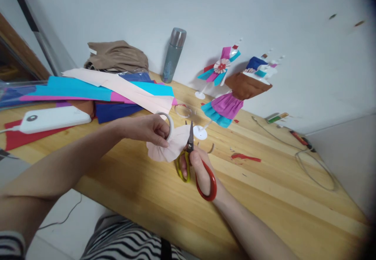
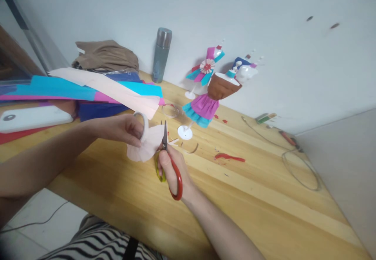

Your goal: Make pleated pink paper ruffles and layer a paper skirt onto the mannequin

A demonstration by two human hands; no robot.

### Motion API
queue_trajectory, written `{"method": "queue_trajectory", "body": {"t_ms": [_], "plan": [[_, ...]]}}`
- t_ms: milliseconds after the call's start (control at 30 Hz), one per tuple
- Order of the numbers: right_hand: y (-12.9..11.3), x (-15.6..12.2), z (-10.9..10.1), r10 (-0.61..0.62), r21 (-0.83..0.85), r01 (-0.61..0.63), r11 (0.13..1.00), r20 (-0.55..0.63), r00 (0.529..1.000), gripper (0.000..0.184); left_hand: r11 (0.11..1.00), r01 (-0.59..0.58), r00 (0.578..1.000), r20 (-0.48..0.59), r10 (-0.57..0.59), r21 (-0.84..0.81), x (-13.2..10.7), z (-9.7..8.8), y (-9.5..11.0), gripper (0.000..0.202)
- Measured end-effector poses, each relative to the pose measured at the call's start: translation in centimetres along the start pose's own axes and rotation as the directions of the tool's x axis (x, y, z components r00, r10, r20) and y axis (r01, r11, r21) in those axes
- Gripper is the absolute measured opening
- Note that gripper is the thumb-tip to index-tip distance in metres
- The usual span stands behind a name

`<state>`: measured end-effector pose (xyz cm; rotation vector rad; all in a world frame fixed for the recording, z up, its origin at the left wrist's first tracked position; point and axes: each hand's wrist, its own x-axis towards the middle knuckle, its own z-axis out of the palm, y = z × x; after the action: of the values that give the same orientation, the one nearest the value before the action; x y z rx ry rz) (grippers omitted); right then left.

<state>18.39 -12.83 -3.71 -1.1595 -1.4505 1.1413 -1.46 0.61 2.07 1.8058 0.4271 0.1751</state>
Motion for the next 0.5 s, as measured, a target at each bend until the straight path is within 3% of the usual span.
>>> {"method": "queue_trajectory", "body": {"t_ms": [267,500], "plan": [[-0.45,-0.01,0.07,-0.054,-0.043,0.054,0.998,0.000,0.999,0.050,1.000,0.018,1.000,0.008,-0.018,-0.009,-0.04,-0.15,0.04,0.026],[-0.13,-0.20,0.26,0.024,-0.002,-0.024,1.000,-0.031,0.999,0.057,1.000,0.016,1.000,0.010,-0.016,-0.011,-0.14,-0.45,-0.32,0.024]]}}
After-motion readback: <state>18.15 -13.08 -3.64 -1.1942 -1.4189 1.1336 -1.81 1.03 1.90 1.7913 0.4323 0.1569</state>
